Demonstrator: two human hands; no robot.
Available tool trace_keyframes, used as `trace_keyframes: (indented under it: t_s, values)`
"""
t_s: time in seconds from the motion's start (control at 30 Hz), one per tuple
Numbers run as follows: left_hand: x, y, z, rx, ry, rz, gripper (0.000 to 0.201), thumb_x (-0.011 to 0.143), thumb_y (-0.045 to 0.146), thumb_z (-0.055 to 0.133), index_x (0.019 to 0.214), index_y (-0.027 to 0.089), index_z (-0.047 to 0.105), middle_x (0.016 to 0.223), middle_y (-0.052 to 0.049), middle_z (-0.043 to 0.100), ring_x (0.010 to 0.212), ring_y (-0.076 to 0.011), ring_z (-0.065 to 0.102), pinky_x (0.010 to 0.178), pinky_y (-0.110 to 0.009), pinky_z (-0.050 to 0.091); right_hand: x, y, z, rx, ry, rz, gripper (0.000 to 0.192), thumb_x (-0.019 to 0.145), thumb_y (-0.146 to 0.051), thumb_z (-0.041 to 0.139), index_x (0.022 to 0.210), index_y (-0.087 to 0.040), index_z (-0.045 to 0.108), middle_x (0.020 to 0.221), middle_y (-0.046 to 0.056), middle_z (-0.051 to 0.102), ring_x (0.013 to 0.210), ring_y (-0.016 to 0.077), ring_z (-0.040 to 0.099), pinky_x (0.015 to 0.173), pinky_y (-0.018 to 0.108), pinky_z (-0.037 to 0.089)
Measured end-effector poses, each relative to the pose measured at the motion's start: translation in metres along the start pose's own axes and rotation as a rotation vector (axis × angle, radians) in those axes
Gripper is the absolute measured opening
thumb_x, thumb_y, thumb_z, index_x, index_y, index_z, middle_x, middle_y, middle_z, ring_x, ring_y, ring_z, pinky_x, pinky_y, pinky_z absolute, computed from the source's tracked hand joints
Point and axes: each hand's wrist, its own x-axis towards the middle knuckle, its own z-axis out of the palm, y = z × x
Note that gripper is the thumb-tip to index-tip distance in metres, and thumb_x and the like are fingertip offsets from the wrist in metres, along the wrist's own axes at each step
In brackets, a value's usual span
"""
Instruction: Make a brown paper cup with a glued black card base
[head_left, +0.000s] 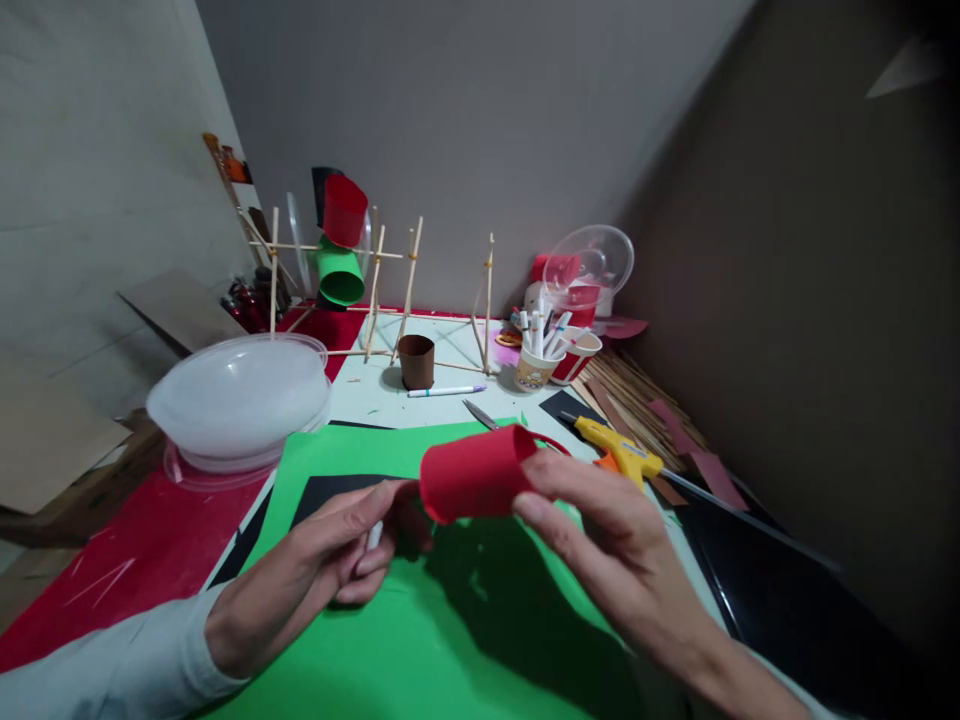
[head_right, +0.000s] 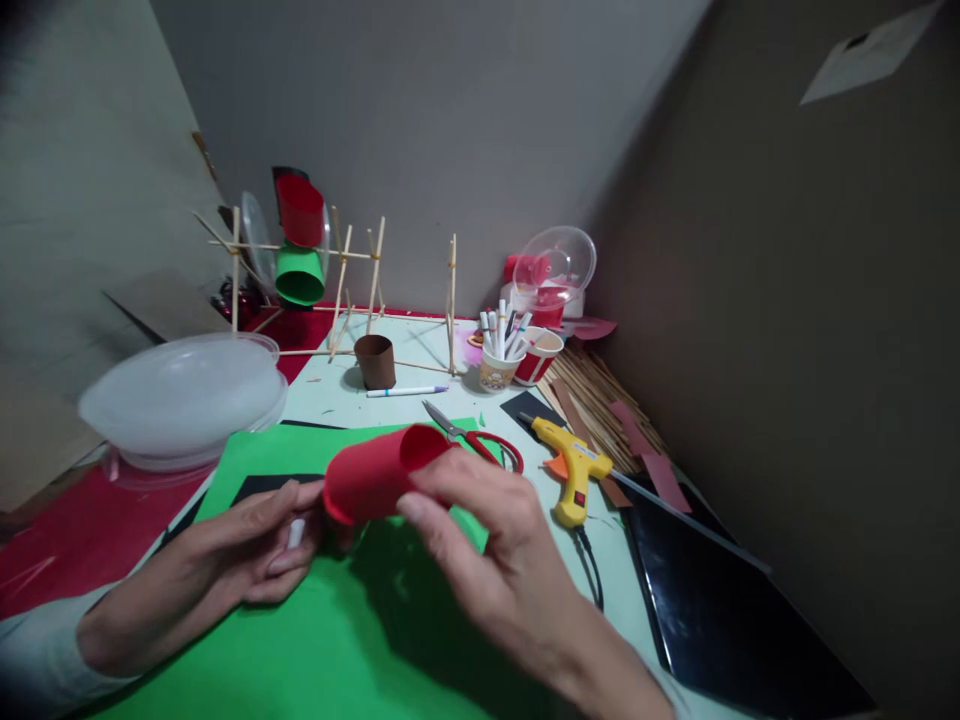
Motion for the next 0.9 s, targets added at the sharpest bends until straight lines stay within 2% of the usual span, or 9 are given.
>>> trace_keyframes:
  t_s: [0.1, 0.17, 0.3, 0.37, 0.47, 0.53, 0.63, 0.8, 0.9]
  values:
    - [0.001, 0.000, 0.000, 0.053, 0.020, -0.017, 0.047, 0.083, 0.061, 0.068, 0.101, 0.018, 0.068, 0.080, -0.001, 0.057, 0.053, -0.0069, 0.025, 0.048, -0.027, 0.017, 0.038, 0.007, -0.018, -0.254, -0.030, 0.073, 0.027, 0.102, -0.031, 0.055, 0.078, -0.019, 0.063, 0.067, -0.002, 0.058, 0.061, 0.0122, 0.051, 0.061, 0.024, 0.040]
    - [0.001, -0.003, -0.003, 0.071, -0.017, -0.043, 0.049, 0.087, 0.060, 0.065, 0.113, 0.018, 0.068, 0.084, -0.003, 0.060, 0.053, -0.0063, 0.025, 0.048, -0.026, 0.016, 0.070, 0.022, -0.022, -0.435, -0.108, 0.086, 0.026, 0.102, -0.033, 0.053, 0.087, -0.017, 0.066, 0.074, -0.001, 0.062, 0.063, 0.0126, 0.052, 0.061, 0.026, 0.038]
    - [0.004, -0.015, -0.013, 0.091, -0.099, -0.060, 0.044, 0.087, 0.053, 0.069, 0.113, 0.018, 0.070, 0.082, -0.003, 0.062, 0.050, -0.0042, 0.023, 0.044, -0.024, 0.014, 0.127, 0.069, -0.014, -0.567, -0.237, 0.106, 0.027, 0.097, -0.021, 0.058, 0.071, -0.015, 0.063, 0.061, -0.003, 0.054, 0.056, 0.0109, 0.045, 0.059, 0.028, 0.033]
    - [0.006, -0.018, -0.015, 0.074, -0.116, -0.064, 0.043, 0.085, 0.053, 0.071, 0.108, 0.017, 0.071, 0.078, -0.002, 0.062, 0.048, -0.0034, 0.022, 0.043, -0.023, 0.013, 0.144, 0.091, -0.006, -0.629, -0.266, 0.116, 0.025, 0.097, -0.022, 0.061, 0.073, -0.015, 0.063, 0.064, -0.003, 0.056, 0.059, 0.0113, 0.050, 0.061, 0.027, 0.039]
    - [0.007, -0.018, -0.015, 0.015, -0.127, -0.067, 0.037, 0.085, 0.049, 0.070, 0.104, 0.017, 0.069, 0.075, -0.002, 0.061, 0.048, -0.0038, 0.022, 0.041, -0.021, 0.013, 0.157, 0.109, 0.002, -0.702, -0.315, 0.133, 0.023, 0.100, -0.035, 0.062, 0.091, -0.015, 0.066, 0.083, -0.001, 0.067, 0.071, 0.0136, 0.063, 0.070, 0.031, 0.054]
    - [0.005, -0.016, -0.013, -0.004, -0.123, -0.061, 0.025, 0.088, 0.038, 0.065, 0.099, 0.016, 0.068, 0.076, -0.002, 0.061, 0.048, -0.0046, 0.022, 0.042, -0.021, 0.014, 0.159, 0.114, 0.005, -0.734, -0.357, 0.133, 0.023, 0.100, -0.037, 0.063, 0.099, -0.014, 0.068, 0.093, 0.002, 0.070, 0.079, 0.0155, 0.068, 0.075, 0.034, 0.058]
    - [0.002, -0.014, -0.012, -0.002, -0.125, -0.065, 0.013, 0.090, 0.028, 0.057, 0.092, 0.016, 0.064, 0.078, -0.004, 0.061, 0.049, -0.0057, 0.023, 0.044, -0.023, 0.015, 0.160, 0.119, 0.008, -0.766, -0.410, 0.120, 0.022, 0.100, -0.036, 0.064, 0.104, -0.014, 0.068, 0.098, 0.004, 0.071, 0.084, 0.0168, 0.069, 0.078, 0.036, 0.059]
    - [-0.004, -0.006, -0.009, 0.024, -0.111, -0.077, 0.018, 0.095, 0.034, 0.052, 0.090, 0.018, 0.059, 0.088, -0.005, 0.063, 0.052, -0.0064, 0.031, 0.049, -0.025, 0.023, 0.159, 0.129, 0.013, -0.806, -0.436, 0.086, 0.022, 0.100, -0.036, 0.064, 0.103, -0.014, 0.068, 0.098, 0.003, 0.071, 0.085, 0.0171, 0.069, 0.079, 0.037, 0.059]
    - [-0.003, -0.002, -0.007, 0.038, -0.094, -0.057, 0.016, 0.092, 0.032, 0.054, 0.085, 0.019, 0.056, 0.081, -0.003, 0.062, 0.049, -0.0065, 0.032, 0.046, -0.024, 0.025, 0.155, 0.125, 0.010, -0.841, -0.400, 0.045, 0.019, 0.101, -0.032, 0.061, 0.106, -0.014, 0.067, 0.098, 0.004, 0.070, 0.087, 0.0182, 0.067, 0.082, 0.037, 0.055]
